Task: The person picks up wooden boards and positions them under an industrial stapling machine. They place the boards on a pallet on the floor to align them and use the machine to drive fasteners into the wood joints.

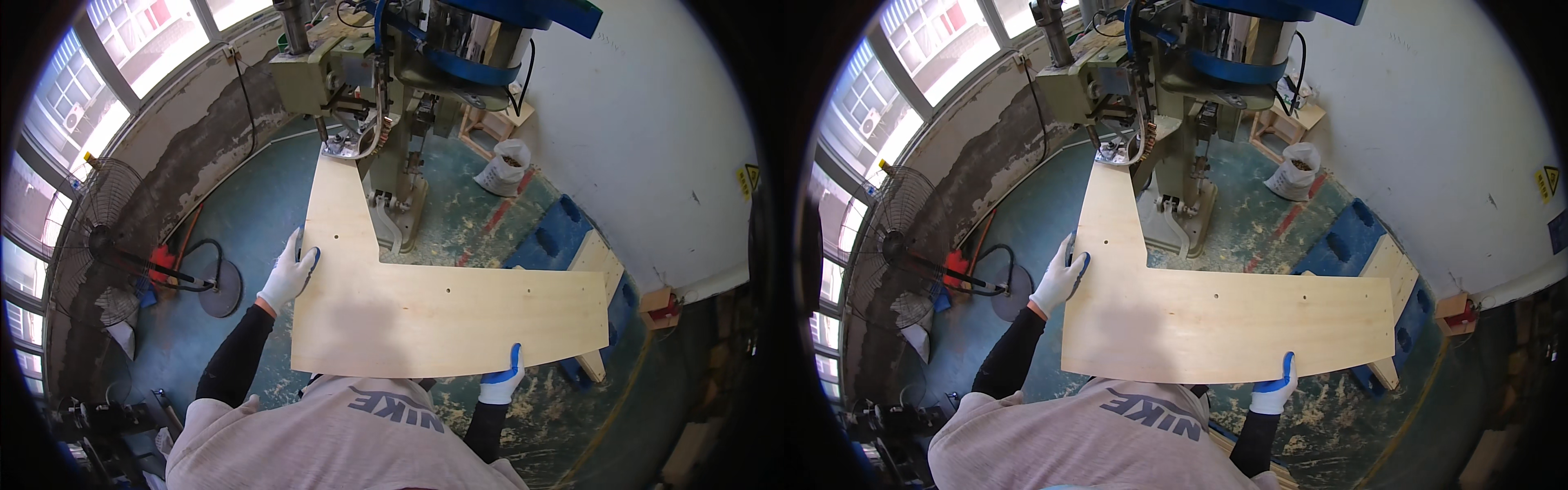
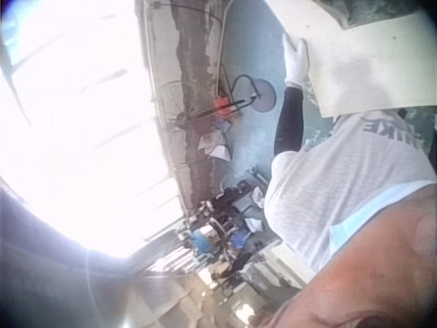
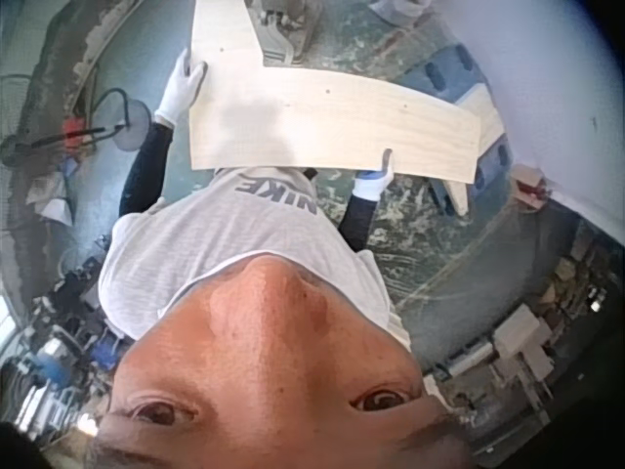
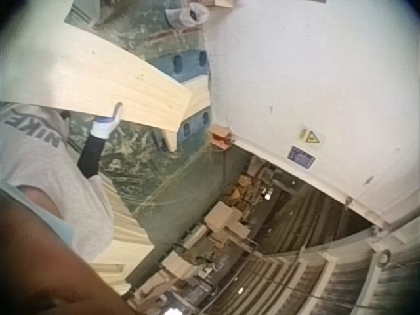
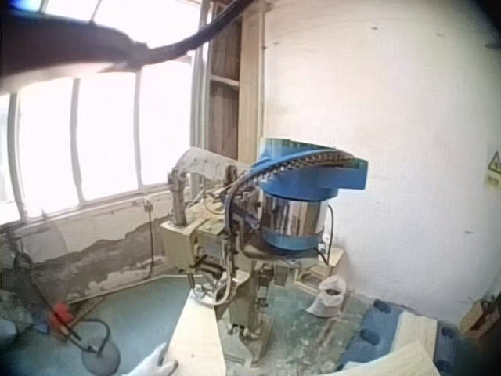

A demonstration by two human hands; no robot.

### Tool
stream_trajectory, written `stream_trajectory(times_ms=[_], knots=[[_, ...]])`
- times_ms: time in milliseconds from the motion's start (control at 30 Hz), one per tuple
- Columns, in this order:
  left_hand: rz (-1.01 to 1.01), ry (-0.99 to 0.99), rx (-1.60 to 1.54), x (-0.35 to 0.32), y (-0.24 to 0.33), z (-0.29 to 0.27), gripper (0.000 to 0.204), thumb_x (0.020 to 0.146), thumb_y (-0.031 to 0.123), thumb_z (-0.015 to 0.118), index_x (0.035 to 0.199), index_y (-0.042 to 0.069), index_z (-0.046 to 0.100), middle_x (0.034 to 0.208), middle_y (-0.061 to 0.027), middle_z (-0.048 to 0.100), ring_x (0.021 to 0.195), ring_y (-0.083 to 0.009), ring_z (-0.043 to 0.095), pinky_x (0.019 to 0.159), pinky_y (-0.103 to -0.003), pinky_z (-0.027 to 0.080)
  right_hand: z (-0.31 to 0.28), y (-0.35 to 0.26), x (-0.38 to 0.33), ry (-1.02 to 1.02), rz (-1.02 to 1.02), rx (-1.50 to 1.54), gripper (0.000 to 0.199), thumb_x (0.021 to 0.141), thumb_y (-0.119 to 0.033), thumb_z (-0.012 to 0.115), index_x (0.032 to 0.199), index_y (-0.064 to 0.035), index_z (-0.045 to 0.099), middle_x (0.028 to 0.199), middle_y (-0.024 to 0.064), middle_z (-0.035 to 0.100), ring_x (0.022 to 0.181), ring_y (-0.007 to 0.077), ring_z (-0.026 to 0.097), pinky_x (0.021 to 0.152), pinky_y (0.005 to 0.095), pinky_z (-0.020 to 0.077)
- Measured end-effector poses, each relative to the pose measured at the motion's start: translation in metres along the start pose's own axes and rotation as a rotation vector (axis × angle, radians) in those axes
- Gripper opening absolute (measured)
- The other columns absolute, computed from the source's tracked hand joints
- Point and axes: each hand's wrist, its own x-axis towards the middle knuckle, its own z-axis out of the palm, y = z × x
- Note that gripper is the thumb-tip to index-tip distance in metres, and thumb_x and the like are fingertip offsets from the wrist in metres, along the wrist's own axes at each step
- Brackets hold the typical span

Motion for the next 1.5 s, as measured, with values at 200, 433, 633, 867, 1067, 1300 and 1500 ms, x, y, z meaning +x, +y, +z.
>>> stream_trajectory(times_ms=[200, 433, 633, 867, 1067, 1300, 1500], knots=[[0.094, 0.042, -0.019, -0.007, -0.029, 0.004, 0.061, 0.105, 0.025, 0.053, 0.152, -0.006, 0.03, 0.139, -0.0269, 0.055, 0.13, -0.0313, 0.055, 0.109, -0.035, 0.041, -0.003, 0.006, -0.002, 0.006, -0.016, -0.013, 0.048, 0.107, -0.029, 0.051, 0.145, 0.0001, 0.045, 0.139, 0.013, 0.058, 0.125, 0.0272, 0.058, 0.105, 0.0428, 0.049], [-0.225, -0.094, -0.434, -0.072, -0.026, -0.006, 0.061, 0.107, 0.028, 0.051, 0.156, -0.001, 0.03, 0.143, -0.0113, 0.052, 0.125, -0.0147, 0.05, 0.106, -0.028, 0.041, 0.001, 0.01, -0.012, 0.026, -0.024, 0.008, 0.048, 0.108, -0.031, 0.048, 0.145, 0.0003, 0.045, 0.138, 0.0128, 0.058, 0.123, 0.0266, 0.059, 0.104, 0.0418, 0.0494], [-0.048, 0.083, -0.397, -0.134, -0.028, 0.004, 0.058, 0.106, 0.022, 0.053, 0.151, -0.009, 0.035, 0.138, -0.0142, 0.058, 0.126, -0.0159, 0.053, 0.107, -0.028, 0.04, 0.016, 0.006, -0.03, -0.013, -0.058, -0.109, 0.045, 0.11, -0.03, 0.044, 0.141, 0.0021, 0.049, 0.137, 0.0134, 0.059, 0.121, 0.0234, 0.06, 0.103, 0.0381, 0.0505], [0.054, 0.223, -0.272, -0.056, -0.03, -0.015, 0.05, 0.104, 0.018, 0.055, 0.147, -0.006, 0.045, 0.104, -0.0009, 0.064, 0.074, -0.0038, 0.048, 0.066, -0.02, 0.044, 0.062, 0.023, 0.011, -0.095, 0.077, 0.038, 0.042, 0.107, -0.035, 0.05, 0.135, -0.0034, 0.055, 0.128, 0.0111, 0.064, 0.113, 0.0223, 0.063, 0.092, 0.0363, 0.053], [0.096, 0.227, -0.191, 0.021, -0.037, -0.02, 0.047, 0.105, 0.015, 0.054, 0.146, -0.005, 0.047, 0.126, -0.0074, 0.062, 0.105, -0.0101, 0.053, 0.091, -0.023, 0.043, 0.097, 0.038, 0.071, -0.174, 0.065, 0.064, 0.043, 0.106, -0.029, 0.054, 0.14, -0.0028, 0.052, 0.136, 0.0116, 0.061, 0.123, 0.0244, 0.06, 0.103, 0.04, 0.0513], [0.166, 0.283, -0.036, 0.073, -0.051, -0.032, 0.046, 0.102, 0.019, 0.053, 0.144, -0.001, 0.051, 0.13, -0.0259, 0.064, 0.12, -0.0342, 0.063, 0.102, -0.034, 0.046, 0.131, 0.052, 0.104, -0.135, 0.081, 0.02, 0.041, 0.103, -0.028, 0.06, 0.136, -0.0029, 0.055, 0.133, 0.0126, 0.063, 0.12, 0.0263, 0.062, 0.1, 0.0412, 0.0535], [0.151, 0.26, 0.069, 0.096, -0.039, -0.039, 0.046, 0.103, 0.024, 0.049, 0.145, 0.004, 0.051, 0.122, -0.0296, 0.065, 0.114, -0.0422, 0.063, 0.097, -0.037, 0.048, 0.147, 0.056, 0.126, -0.087, 0.099, -0.022, 0.041, 0.102, -0.028, 0.061, 0.134, -0.0031, 0.056, 0.131, 0.0123, 0.064, 0.118, 0.0263, 0.063, 0.096, 0.0425, 0.0558]])
